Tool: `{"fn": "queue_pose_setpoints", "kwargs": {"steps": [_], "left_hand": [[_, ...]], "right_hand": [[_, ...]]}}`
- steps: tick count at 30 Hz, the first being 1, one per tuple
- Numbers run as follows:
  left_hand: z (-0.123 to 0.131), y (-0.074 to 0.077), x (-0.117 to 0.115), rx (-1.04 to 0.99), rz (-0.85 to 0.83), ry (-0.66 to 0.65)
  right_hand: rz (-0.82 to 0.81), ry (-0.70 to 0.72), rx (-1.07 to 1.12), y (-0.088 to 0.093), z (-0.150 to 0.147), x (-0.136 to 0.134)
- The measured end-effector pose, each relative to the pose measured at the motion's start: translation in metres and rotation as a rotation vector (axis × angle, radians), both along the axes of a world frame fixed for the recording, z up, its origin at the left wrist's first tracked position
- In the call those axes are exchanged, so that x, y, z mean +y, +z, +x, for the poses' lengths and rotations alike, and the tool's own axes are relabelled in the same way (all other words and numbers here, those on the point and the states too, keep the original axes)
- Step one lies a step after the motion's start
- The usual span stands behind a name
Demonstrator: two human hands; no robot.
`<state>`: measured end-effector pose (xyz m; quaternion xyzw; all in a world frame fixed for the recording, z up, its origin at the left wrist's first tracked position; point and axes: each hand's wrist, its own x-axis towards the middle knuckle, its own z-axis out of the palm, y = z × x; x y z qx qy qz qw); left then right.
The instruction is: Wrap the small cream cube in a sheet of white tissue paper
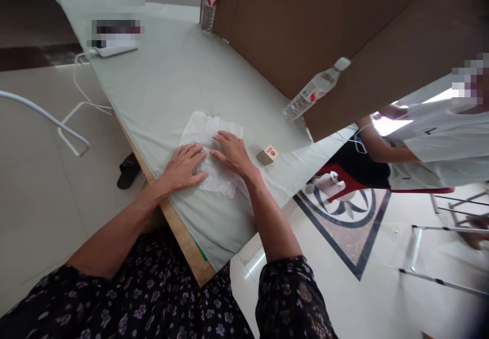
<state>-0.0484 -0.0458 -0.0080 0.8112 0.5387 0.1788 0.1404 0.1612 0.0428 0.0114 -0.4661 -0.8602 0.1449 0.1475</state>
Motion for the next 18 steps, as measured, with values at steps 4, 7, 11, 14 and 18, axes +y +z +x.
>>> {"fn": "queue_pose_setpoints", "kwargs": {"steps": [4,7,11,14,18], "left_hand": [[0.001,-0.001,0.0,-0.017,0.001,0.005],[0.002,-0.003,0.001,-0.05,0.013,0.006],[-0.002,-0.003,-0.001,-0.137,0.04,0.038],[-0.008,-0.001,-0.004,-0.17,0.079,0.099],[-0.013,0.002,-0.008,-0.11,0.049,0.09]], "right_hand": [[0.084,-0.232,-0.004,0.002,0.026,0.009],[0.226,-0.316,0.076,0.009,0.065,-0.004],[0.147,-0.526,0.004,0.011,0.108,-0.02],[0.027,-0.613,0.009,0.005,0.122,-0.022],[0.069,-0.513,0.208,0.005,0.104,-0.027]]}}
